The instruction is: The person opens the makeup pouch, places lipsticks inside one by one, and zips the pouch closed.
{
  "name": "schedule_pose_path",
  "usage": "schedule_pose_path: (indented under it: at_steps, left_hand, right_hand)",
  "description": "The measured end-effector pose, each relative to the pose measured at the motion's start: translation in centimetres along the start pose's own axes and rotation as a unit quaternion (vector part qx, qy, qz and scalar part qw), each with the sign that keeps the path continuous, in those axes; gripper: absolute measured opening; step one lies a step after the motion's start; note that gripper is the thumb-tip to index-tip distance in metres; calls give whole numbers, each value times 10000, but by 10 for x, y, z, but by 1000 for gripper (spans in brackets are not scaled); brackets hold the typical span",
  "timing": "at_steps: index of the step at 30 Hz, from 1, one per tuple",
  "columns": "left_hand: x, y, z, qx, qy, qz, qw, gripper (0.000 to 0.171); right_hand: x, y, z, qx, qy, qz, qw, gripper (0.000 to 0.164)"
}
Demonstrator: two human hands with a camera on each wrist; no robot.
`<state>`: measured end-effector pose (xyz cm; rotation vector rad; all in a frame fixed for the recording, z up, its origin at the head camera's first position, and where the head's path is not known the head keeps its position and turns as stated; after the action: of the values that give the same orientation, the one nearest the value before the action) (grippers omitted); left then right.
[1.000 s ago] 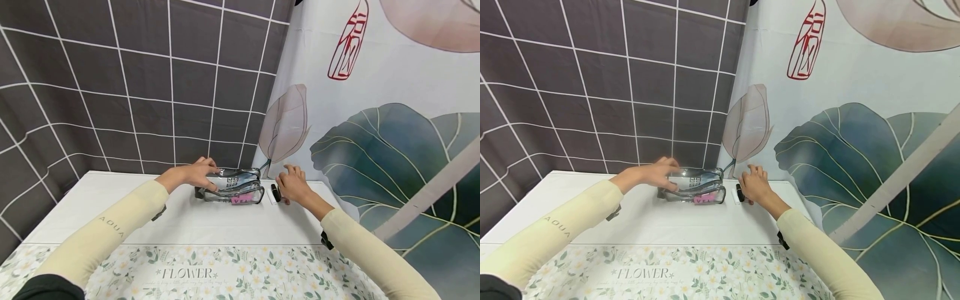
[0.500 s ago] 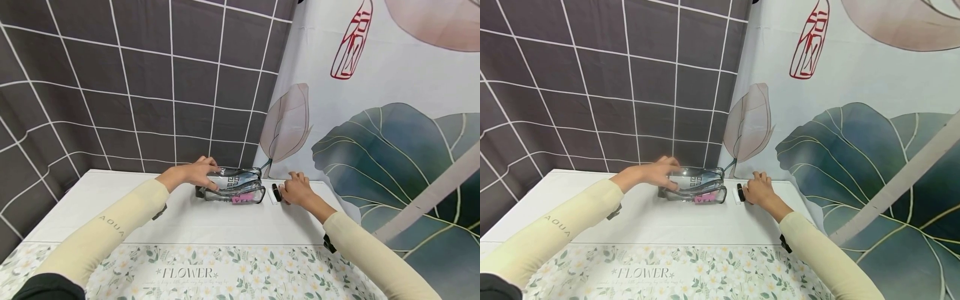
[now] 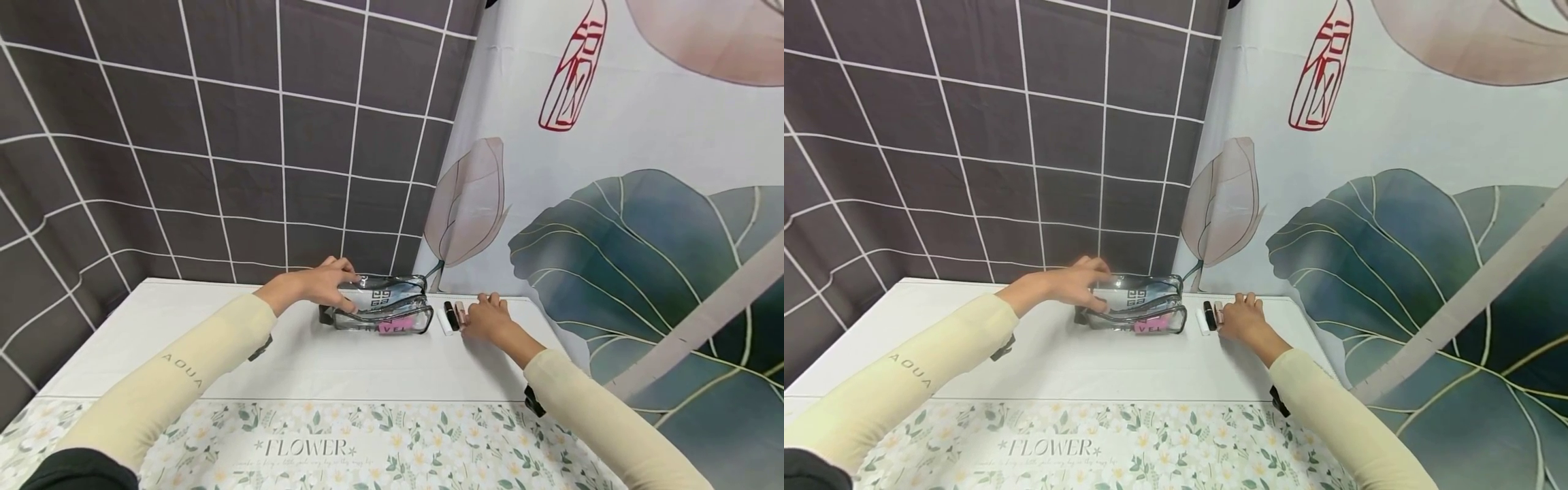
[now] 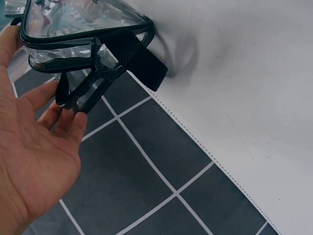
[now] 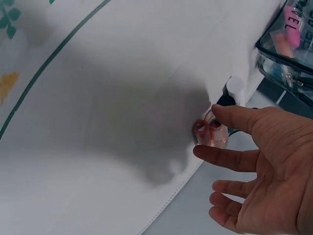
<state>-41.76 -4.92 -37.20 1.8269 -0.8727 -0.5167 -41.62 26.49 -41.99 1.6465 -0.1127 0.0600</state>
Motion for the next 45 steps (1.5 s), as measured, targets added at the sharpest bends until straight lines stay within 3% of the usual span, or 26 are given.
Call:
schedule_pose_path:
  at_steps: [9,28,36,45]
  left_hand:
    - [1,2,0,62,16,-44,10000,86]
    - [-1,1,0,-25,-42,-5,10000,85]
    - [-1,-2,1,-1,-6,-20,10000,85]
    - [0,-1,-1,-22,-12,-33,10000,84]
  right_hand:
    - [-2,-3,5,105,-40,96,9999,21]
    - [1,-8,-7,-276,-613,357,9971,28]
    - [2,3,-12,-499,-704,61,9963,19]
    - [0,22,-9,-605,-620,-363,9956,22]
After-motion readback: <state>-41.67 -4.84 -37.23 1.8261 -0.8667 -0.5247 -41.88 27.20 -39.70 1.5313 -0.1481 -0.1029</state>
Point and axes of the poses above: each hand's wrist, its own x-axis away from the middle knuckle, its own y-axis out of the back of the hand, z = x × y, the point moved 10 cm from there along -x, towards the middle knuckle, and after that the axes turned 12 degrees about -y, right-handed, at the moved point
